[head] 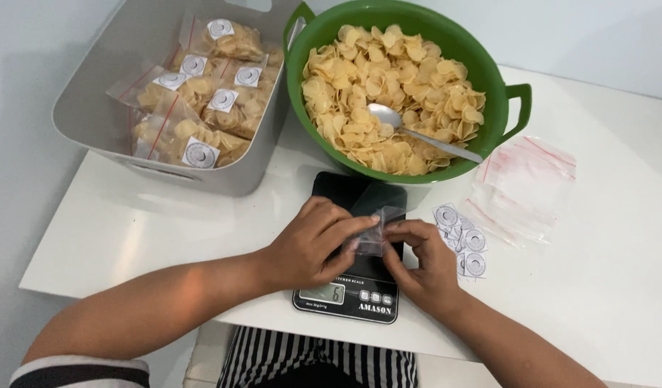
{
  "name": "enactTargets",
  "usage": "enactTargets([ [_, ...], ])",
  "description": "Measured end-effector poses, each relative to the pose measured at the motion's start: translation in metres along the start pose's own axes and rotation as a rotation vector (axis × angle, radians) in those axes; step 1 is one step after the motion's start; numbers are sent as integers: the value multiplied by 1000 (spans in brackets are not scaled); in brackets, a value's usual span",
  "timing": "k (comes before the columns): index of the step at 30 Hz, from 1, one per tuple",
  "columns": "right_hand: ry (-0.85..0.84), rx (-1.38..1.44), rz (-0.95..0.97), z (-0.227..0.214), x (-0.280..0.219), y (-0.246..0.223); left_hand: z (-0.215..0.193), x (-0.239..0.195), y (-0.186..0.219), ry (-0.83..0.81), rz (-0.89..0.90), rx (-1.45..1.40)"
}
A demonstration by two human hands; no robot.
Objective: Packaging chips into small plastic bags and weighing them on a digital scale before placing them in a storage bin.
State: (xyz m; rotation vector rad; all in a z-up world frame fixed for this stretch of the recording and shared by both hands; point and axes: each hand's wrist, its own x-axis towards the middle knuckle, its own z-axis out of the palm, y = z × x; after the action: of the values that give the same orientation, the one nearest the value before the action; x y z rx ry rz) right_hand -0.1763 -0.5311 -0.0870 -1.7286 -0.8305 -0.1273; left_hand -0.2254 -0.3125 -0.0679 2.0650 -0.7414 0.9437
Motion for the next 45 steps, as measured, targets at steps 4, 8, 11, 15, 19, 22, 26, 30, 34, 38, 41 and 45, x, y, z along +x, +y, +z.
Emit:
enactTargets([
  [4, 25, 1, -14, 1, 4, -3, -2, -1, -2, 26, -3, 33],
  [8, 29, 133, 8, 0, 3, 4, 1, -6, -6, 38, 40, 66],
  [11, 2, 231, 60, -2, 0, 9, 1, -2, -3, 20, 76, 82],
  [15, -79, 465, 239, -6, -2, 0, -19, 5, -7, -264, 185, 176],
  [19, -216, 639, 277, -4, 3, -7, -18, 2, -12, -327, 327, 303],
  [22, -213, 591, 313, -3, -2, 3, -12, 3, -11, -218, 284, 179],
  [26, -111, 578, 256, 1, -6, 15, -6, 3, -9, 13, 223, 146],
  [30, -79, 542, 229, 1, -6, 10, -2, -1, -7, -55, 133, -75],
  [34, -51, 381, 133, -4, 3, -8, -5, -1, -8, -162, 100, -171],
  [38, -58, 28, -41, -6, 10, -25, -2, -4, -14, -164, 134, -36],
  [41, -53, -19, -48, -7, 10, -18, -11, 4, -10, -146, 179, 169],
  [45, -35, 47, 30, -2, 13, -24, -11, -1, -7, -170, 136, 501],
])
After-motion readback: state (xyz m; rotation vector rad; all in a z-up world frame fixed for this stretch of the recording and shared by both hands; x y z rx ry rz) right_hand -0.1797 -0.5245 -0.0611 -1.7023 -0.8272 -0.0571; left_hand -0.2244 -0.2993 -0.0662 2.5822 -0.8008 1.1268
